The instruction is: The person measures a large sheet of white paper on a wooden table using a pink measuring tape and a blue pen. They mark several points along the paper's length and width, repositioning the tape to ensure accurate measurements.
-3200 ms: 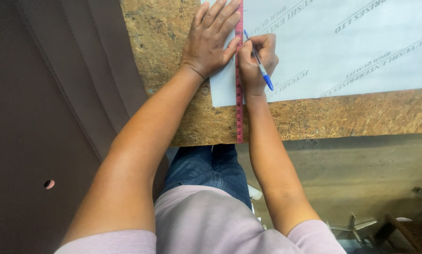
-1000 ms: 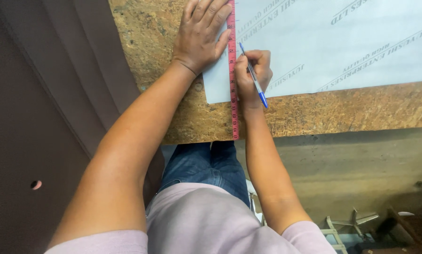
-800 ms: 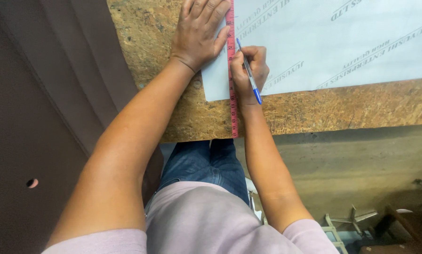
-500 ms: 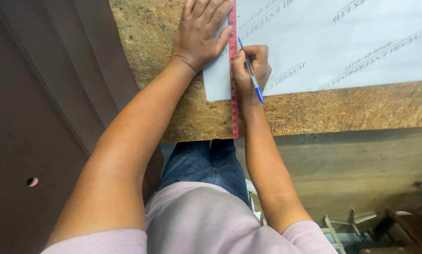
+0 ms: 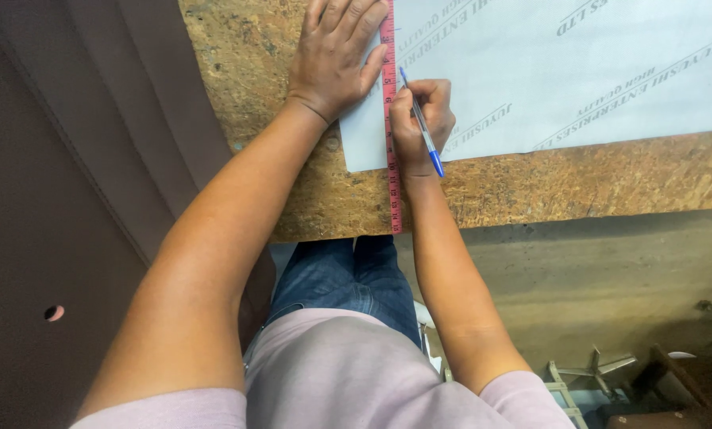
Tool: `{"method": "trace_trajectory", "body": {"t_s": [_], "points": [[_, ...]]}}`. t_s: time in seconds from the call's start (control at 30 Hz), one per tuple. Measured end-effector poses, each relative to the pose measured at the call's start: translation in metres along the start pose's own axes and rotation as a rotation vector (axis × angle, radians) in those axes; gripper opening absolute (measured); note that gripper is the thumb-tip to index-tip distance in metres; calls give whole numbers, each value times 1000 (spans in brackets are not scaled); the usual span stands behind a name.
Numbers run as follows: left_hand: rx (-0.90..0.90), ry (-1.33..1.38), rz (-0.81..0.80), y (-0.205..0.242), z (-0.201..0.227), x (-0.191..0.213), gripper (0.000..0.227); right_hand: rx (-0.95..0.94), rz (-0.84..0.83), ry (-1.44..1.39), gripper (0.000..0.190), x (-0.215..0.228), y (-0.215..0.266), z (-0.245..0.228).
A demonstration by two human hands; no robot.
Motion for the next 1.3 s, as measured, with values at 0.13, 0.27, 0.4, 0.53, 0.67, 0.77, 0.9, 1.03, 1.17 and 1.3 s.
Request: {"method": "trace_trajectory", "body": {"t_s": [0.13,0.27,0.4,0.53,0.67,0.77,0.9,1.03,1.17,1.3], "points": [[15,-48,-28,5,-6,-8,51,21,3,3,4,-5,2,2],[5,-20,-12,4,-6,-8,50,17,-10,-19,5,-6,1,3],[17,-46,-38,6,-6,-8,52,2,-24,16,5,-6,1,0],[6,-60,-23,4,-6,-8,51,2,-33,15,5,-5,0,-2],[-3,-62,-17,3,-6,-7,52,39,-29,26,6,-8,0,3],[-3,-53,-21,4,-6,-7,52,54,-23,43,6,-7,0,3],[5,-46,-19,4,-5,-7,51,49,-41,39,6,-6,0,0],[8,-60,-19,4,-6,-7,52,66,-39,38,6,-6,0,1],[-1,-44,-17,3,-4,-6,51,71,-33,50,8,-8,1,5],[8,-54,-28,2,-4,-5,50,54,-49,43,6,-6,-1,0]]}}
Point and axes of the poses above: each hand's wrist, its own y-axis away from the middle knuckle, its own x-axis out of the back of the hand, z = x × y, the point moved 1 cm from there along -y, towards the middle knuckle, and after that the axes turned 12 degrees about y, right-handed, at the moved point
